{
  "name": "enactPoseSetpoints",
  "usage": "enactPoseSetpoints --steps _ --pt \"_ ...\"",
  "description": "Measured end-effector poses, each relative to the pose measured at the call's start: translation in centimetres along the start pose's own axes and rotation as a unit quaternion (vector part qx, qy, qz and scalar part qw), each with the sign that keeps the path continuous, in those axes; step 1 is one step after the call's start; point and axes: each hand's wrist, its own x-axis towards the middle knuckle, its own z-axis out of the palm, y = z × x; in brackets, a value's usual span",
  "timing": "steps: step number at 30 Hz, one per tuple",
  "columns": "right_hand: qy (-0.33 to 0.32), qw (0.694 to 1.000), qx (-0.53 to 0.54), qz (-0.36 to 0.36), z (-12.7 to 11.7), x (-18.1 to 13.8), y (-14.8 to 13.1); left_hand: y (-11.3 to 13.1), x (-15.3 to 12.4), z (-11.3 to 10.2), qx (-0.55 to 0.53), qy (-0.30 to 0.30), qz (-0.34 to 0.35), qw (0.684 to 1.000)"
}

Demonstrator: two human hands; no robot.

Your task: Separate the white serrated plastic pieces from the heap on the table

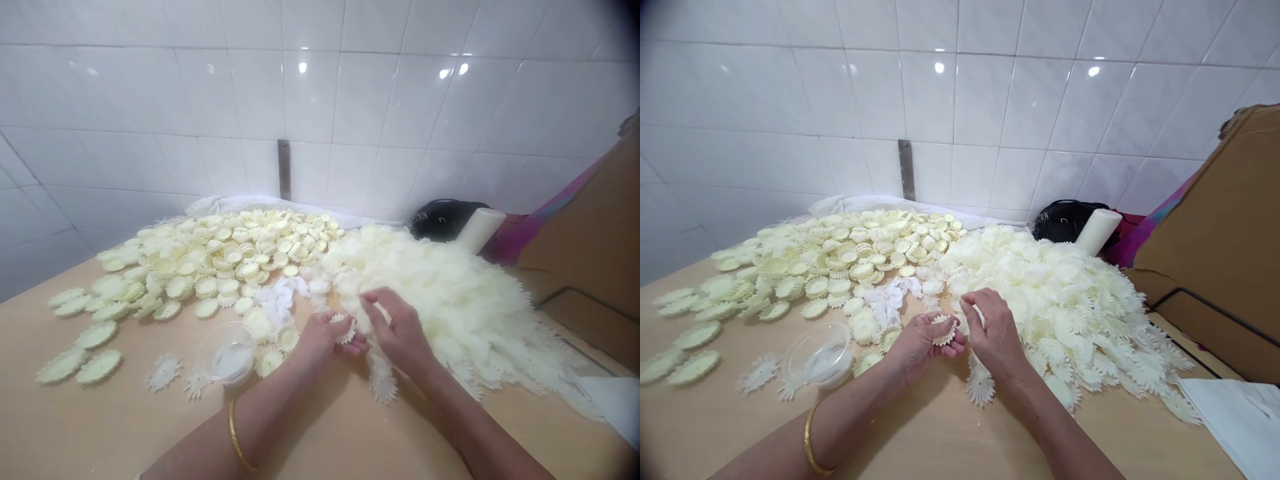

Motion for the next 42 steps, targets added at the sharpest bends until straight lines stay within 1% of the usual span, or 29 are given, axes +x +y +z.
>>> enactPoseSetpoints --steps 3,6,8,9,10,11,13,15,16,17,18,19,20,22,24,26,28,30,32,34,37,39,42 --pt "-0.097 0.988 0.103 0.052 0.3 -0.2 -0.4 0.2 -0.2 0.0 0.030 -0.001 0.003 1.000" --pt "-0.183 0.955 0.209 0.106 0.5 -0.3 -0.8 0.4 -0.3 0.3 0.029 0.035 -0.010 0.999" --pt "-0.219 0.924 0.279 0.140 0.6 -0.4 -1.2 0.4 -0.3 0.5 0.020 0.058 -0.022 0.998" --pt "-0.224 0.914 0.302 0.151 0.6 -0.4 -1.3 0.5 -0.3 0.5 0.017 0.059 -0.026 0.998" --pt "-0.221 0.912 0.310 0.155 0.6 -0.4 -1.5 0.5 -0.3 0.6 0.015 0.058 -0.029 0.998" --pt "-0.209 0.918 0.301 0.152 0.6 -0.5 -1.5 0.5 -0.3 0.6 0.015 0.052 -0.032 0.998" --pt "-0.160 0.952 0.229 0.125 0.7 -0.4 -1.2 0.6 -0.3 0.7 0.010 0.048 -0.040 0.998" --pt "-0.070 0.990 0.094 0.082 0.5 -0.3 -0.4 0.7 -0.3 0.7 -0.011 0.054 -0.045 0.997" --pt "-0.016 0.998 0.011 0.062 0.4 -0.2 0.1 0.7 -0.3 0.7 -0.028 0.056 -0.042 0.997" --pt "0.036 0.996 -0.070 0.045 0.3 0.0 0.6 0.8 -0.3 0.7 -0.045 0.055 -0.035 0.997" --pt "0.077 0.986 -0.142 0.031 0.2 0.1 1.1 0.7 -0.2 0.6 -0.059 0.054 -0.027 0.996" --pt "0.103 0.975 -0.194 0.022 0.1 0.2 1.5 0.7 -0.1 0.6 -0.066 0.052 -0.020 0.996" --pt "0.117 0.967 -0.228 0.015 0.0 0.3 1.9 0.5 0.0 0.5 -0.067 0.051 -0.015 0.996" --pt "0.115 0.963 -0.244 0.002 0.1 0.3 2.1 0.2 0.1 0.4 -0.056 0.048 -0.010 0.997" --pt "0.093 0.971 -0.220 -0.017 0.3 0.2 1.9 0.0 0.3 0.2 -0.040 0.035 -0.008 0.999" --pt "0.065 0.983 -0.169 -0.027 0.6 0.0 1.4 -0.1 0.3 0.1 -0.022 0.022 -0.004 0.999" --pt "0.025 0.996 -0.087 -0.011 0.7 -0.1 0.9 -0.1 0.2 -0.1 0.003 0.017 0.003 1.000" --pt "-0.027 0.999 -0.002 0.023 0.7 -0.2 0.4 0.0 0.0 -0.2 0.024 0.022 0.014 0.999" --pt "-0.084 0.993 0.065 0.050 0.7 -0.2 0.0 0.1 -0.1 -0.1 0.033 0.035 0.016 0.999" --pt "-0.133 0.981 0.119 0.071 0.6 -0.2 -0.5 0.2 -0.3 0.0 0.032 0.060 0.006 0.998" --pt "-0.173 0.958 0.203 0.108 0.5 -0.2 -1.2 0.2 -0.4 0.3 0.026 0.102 -0.012 0.994" --pt "-0.181 0.942 0.249 0.134 0.4 -0.2 -1.5 0.2 -0.4 0.5 0.019 0.092 -0.017 0.995" --pt "-0.176 0.931 0.276 0.161 0.3 -0.2 -1.3 0.3 -0.4 0.7 -0.008 0.037 -0.043 0.998"
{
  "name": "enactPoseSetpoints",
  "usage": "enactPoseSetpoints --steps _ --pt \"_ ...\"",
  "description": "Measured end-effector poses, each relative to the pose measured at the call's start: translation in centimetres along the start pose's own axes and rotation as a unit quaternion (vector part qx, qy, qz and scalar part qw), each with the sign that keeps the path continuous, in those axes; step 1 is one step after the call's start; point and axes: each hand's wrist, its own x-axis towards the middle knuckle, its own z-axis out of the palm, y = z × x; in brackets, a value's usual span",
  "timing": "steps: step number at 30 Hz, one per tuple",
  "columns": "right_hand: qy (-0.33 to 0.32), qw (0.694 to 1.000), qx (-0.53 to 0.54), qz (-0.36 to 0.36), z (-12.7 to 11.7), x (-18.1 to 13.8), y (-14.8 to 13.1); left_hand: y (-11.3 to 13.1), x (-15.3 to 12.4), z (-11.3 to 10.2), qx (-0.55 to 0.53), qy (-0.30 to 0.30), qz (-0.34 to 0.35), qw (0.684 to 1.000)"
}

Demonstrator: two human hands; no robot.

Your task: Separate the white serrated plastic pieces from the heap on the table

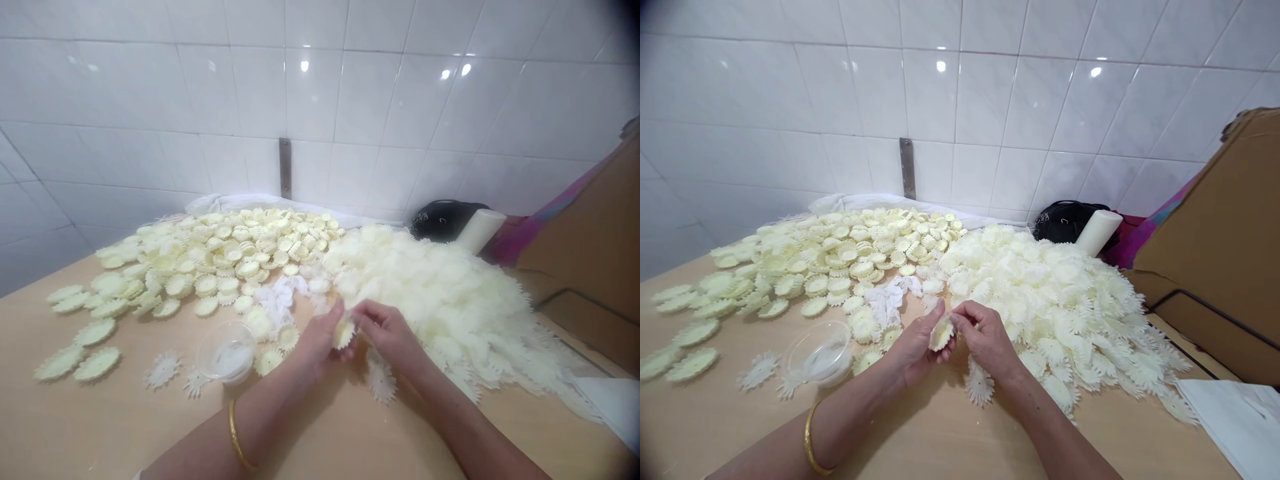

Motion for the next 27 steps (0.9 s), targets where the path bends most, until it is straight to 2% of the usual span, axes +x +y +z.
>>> enactPoseSetpoints --steps 3,10,14,20,27 --pt "0.031 0.999 -0.027 0.001 -0.3 0.2 0.4 0.3 0.0 0.1 -0.022 -0.026 -0.029 0.999" --pt "0.030 0.985 -0.149 -0.077 0.0 0.0 0.5 0.1 0.3 -0.1 -0.070 0.038 -0.032 0.996" --pt "0.064 0.975 -0.207 -0.047 0.5 -0.1 1.0 0.2 0.3 0.0 -0.109 0.002 -0.038 0.993" --pt "0.089 0.974 -0.203 -0.052 0.2 0.3 1.7 0.2 0.0 0.0 -0.109 -0.088 -0.012 0.990" --pt "0.113 0.980 -0.160 -0.026 0.3 0.3 1.3 -0.3 0.3 -0.1 -0.101 -0.078 0.013 0.992"
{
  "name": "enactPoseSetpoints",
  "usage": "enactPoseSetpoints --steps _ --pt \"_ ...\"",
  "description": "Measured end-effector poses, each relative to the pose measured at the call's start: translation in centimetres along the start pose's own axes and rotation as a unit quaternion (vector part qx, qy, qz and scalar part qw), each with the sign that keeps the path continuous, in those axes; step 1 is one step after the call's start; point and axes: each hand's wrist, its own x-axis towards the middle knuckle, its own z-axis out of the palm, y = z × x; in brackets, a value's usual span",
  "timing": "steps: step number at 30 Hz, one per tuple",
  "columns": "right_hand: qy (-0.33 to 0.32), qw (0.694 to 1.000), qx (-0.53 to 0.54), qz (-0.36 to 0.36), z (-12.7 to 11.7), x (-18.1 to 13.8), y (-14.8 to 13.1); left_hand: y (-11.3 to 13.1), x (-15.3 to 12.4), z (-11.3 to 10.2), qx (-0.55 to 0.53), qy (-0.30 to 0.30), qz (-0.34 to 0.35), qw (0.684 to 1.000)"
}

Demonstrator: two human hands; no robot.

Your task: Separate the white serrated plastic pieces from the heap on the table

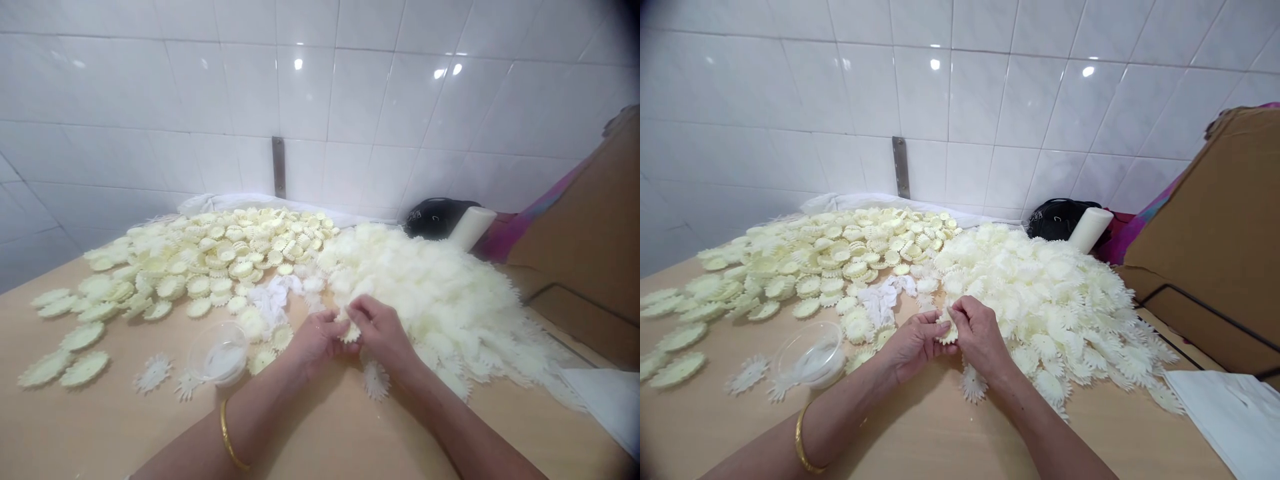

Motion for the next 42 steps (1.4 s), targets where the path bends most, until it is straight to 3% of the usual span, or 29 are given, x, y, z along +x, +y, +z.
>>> enactPoseSetpoints --steps 3,7,10,13,16,19,25,31,33,36,38,40,42 --pt "0.024 0.999 0.035 0.008 0.1 -0.2 -0.3 0.2 -0.3 0.7 0.009 0.031 0.008 0.999" --pt "0.168 0.985 -0.044 -0.027 -0.9 0.3 0.2 0.4 -0.4 1.0 0.051 0.074 0.005 0.996" --pt "0.274 0.944 -0.173 -0.066 -2.4 1.1 1.3 0.3 -0.1 0.4 0.070 0.100 0.004 0.992" --pt "0.307 0.899 -0.294 -0.108 -3.1 1.7 2.1 0.1 0.1 -0.1 0.072 0.085 0.007 0.994" --pt "0.277 0.901 -0.306 -0.131 -2.9 1.5 2.0 0.0 0.3 -0.3 0.097 0.073 0.011 0.993" --pt "0.190 0.942 -0.233 -0.151 -2.1 0.9 1.1 -0.2 0.3 -0.6 0.135 0.060 0.027 0.989" --pt "0.053 0.993 -0.072 -0.084 -1.1 0.2 -0.3 -0.3 0.1 -0.9 0.203 0.077 0.044 0.975" --pt "-0.119 0.987 0.105 -0.002 -1.2 0.2 -0.9 -0.1 -0.1 -0.4 0.227 0.083 0.038 0.970" --pt "-0.134 0.977 0.162 0.023 -1.2 0.2 -1.0 -0.1 -0.1 -0.4 0.233 0.079 0.030 0.969" --pt "-0.098 0.980 0.168 0.035 -1.2 0.3 -0.8 0.1 -0.2 -0.3 0.224 0.070 0.017 0.972" --pt "-0.050 0.993 0.103 0.026 -1.2 0.4 -0.4 0.2 -0.2 -0.2 0.202 0.062 0.002 0.977" --pt "0.054 0.998 -0.021 -0.009 -1.4 0.6 0.2 0.3 -0.2 -0.1 0.163 0.052 -0.016 0.985" --pt "0.170 0.971 -0.157 -0.058 -1.6 0.9 0.8 0.4 -0.2 0.1 0.113 0.046 -0.027 0.992"
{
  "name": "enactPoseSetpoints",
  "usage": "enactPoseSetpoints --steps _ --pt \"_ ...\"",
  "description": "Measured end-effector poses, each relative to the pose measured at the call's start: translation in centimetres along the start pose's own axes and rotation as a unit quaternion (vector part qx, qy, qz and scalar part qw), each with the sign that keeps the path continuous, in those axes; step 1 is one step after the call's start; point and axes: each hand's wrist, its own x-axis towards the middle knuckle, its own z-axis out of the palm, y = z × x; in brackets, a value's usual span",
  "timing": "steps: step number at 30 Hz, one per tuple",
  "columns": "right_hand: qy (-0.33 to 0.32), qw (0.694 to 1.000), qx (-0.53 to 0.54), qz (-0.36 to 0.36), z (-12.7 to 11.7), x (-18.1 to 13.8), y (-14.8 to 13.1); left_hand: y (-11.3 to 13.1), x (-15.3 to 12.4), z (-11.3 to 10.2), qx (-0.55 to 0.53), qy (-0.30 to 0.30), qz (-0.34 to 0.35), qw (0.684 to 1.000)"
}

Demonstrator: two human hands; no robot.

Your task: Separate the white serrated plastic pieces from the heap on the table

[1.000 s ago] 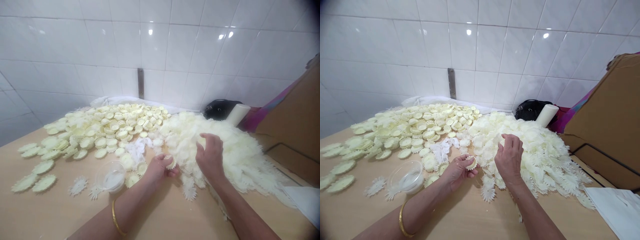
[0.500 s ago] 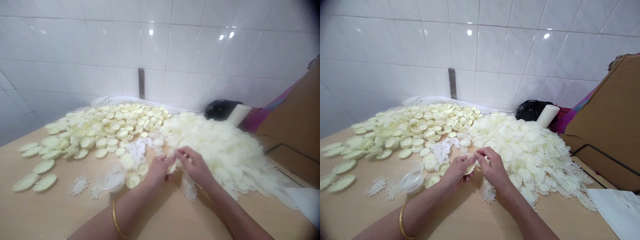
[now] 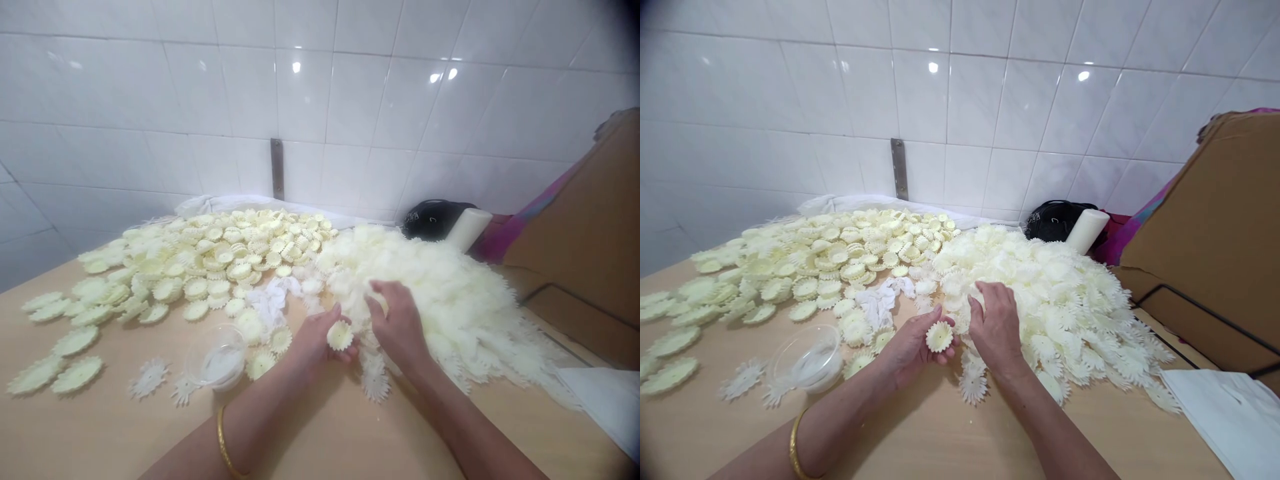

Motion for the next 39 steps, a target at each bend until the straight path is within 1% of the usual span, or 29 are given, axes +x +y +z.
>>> enactPoseSetpoints --steps 1,2,3,5,9,11,13,15,18,20,23,24,25,27,29,31,34,36,39 --pt "0.043 0.997 -0.051 -0.025 0.0 0.1 0.3 0.0 0.0 0.0 -0.023 -0.003 -0.002 1.000" --pt "0.068 0.993 -0.084 -0.043 0.0 0.2 0.4 -0.1 0.1 0.0 -0.040 -0.003 -0.002 0.999" --pt "0.078 0.990 -0.102 -0.056 0.0 0.2 0.5 -0.2 0.2 0.0 -0.048 -0.003 -0.001 0.999" --pt "0.068 0.989 -0.106 -0.072 0.0 0.1 0.5 -0.5 0.3 -0.1 -0.036 -0.010 0.007 0.999" --pt "-0.001 0.994 -0.075 -0.080 0.4 -0.3 0.1 -0.8 0.6 -0.6 0.040 -0.027 0.036 0.998" --pt "-0.023 0.997 -0.041 -0.059 0.5 -0.5 0.0 -0.6 0.5 -0.7 0.077 -0.014 0.034 0.996" --pt "-0.038 0.999 0.007 -0.027 0.4 -0.5 -0.1 -0.3 0.2 -0.6 0.090 0.012 0.027 0.995" --pt "-0.072 0.996 0.060 0.006 0.1 -0.4 -0.3 0.0 0.0 -0.5 0.086 0.035 0.024 0.995" --pt "-0.167 0.977 0.130 0.037 -0.3 -0.3 -0.7 0.2 -0.3 -0.2 0.070 0.050 0.031 0.996" --pt "-0.218 0.963 0.155 0.041 -0.4 -0.3 -1.0 0.1 -0.4 -0.1 0.057 0.057 0.041 0.996" --pt "-0.247 0.953 0.167 0.048 -0.4 -0.4 -1.1 -0.3 -0.2 0.0 0.035 0.059 0.044 0.997" --pt "-0.255 0.950 0.173 0.053 -0.3 -0.4 -1.0 -0.4 -0.1 0.0 0.026 0.044 0.041 0.998" --pt "-0.260 0.947 0.180 0.057 -0.3 -0.4 -1.0 -0.6 0.0 -0.1 0.022 0.017 0.040 0.999" --pt "-0.271 0.942 0.190 0.050 -0.2 -0.4 -0.9 -0.7 0.2 -0.3 0.022 0.006 0.053 0.998" --pt "-0.269 0.943 0.191 0.039 -0.2 -0.4 -0.9 -0.8 0.4 -0.4 0.014 0.009 0.063 0.998" --pt "-0.250 0.951 0.178 0.031 -0.1 -0.6 -1.0 -0.7 0.4 -0.4 0.002 0.006 0.056 0.998" --pt "-0.190 0.971 0.143 0.010 0.1 -0.9 -1.1 -0.5 0.3 -0.2 -0.024 -0.014 0.034 0.999" --pt "-0.149 0.982 0.119 -0.005 0.2 -0.9 -1.0 -0.5 0.3 -0.1 -0.046 -0.030 0.034 0.998" --pt "-0.072 0.995 0.063 -0.015 0.1 -0.5 -0.5 -0.6 0.2 0.0 -0.051 -0.021 0.039 0.998"
